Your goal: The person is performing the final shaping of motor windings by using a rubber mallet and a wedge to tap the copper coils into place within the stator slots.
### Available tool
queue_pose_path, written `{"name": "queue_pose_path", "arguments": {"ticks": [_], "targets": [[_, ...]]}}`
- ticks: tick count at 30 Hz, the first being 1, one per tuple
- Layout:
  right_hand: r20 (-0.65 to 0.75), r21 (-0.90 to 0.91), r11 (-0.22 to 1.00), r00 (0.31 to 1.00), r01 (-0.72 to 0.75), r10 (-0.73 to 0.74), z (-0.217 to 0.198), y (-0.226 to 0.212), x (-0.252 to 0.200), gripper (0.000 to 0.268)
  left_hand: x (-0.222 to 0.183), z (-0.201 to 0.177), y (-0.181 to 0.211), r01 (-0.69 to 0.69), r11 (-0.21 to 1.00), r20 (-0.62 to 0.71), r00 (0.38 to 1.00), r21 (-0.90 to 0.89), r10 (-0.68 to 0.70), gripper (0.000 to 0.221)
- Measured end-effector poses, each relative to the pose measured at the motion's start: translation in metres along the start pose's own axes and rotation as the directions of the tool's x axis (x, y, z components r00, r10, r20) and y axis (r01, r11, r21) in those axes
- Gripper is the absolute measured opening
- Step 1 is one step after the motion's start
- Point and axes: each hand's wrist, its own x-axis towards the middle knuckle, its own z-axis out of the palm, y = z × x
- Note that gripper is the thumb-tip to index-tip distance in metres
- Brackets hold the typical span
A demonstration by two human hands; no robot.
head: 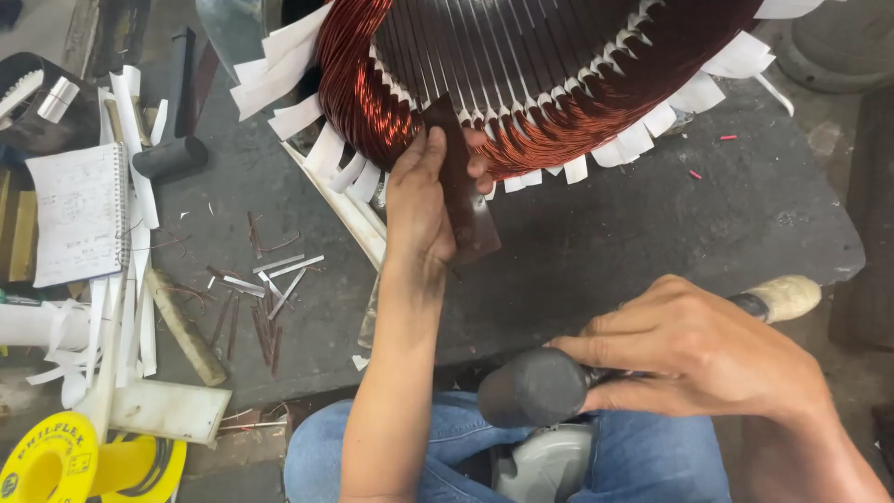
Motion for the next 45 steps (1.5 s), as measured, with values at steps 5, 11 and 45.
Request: {"name": "queue_pose_path", "arguments": {"ticks": [5,11,45], "targets": [[0.08,0.051,0.999,0.997,0.012,-0.016,-0.005,0.003,0.012,0.041,-0.001,0.015,0.007,0.036,0.999,-0.072,0.997,-0.016,-0.037,0.021],[-0.24,-0.176,0.954,0.951,-0.241,0.196,0.019,0.042,0.011,0.038,0.008,0.012,-0.004,-0.009,1.0,-0.103,0.995,-0.03,0.006,0.026],[-0.302,0.266,0.958,0.934,-0.109,0.191,0.003,0.054,-0.017,0.017,0.03,0.009,-0.021,-0.071,0.934,-0.251,0.954,0.349,0.167,0.042]]}}
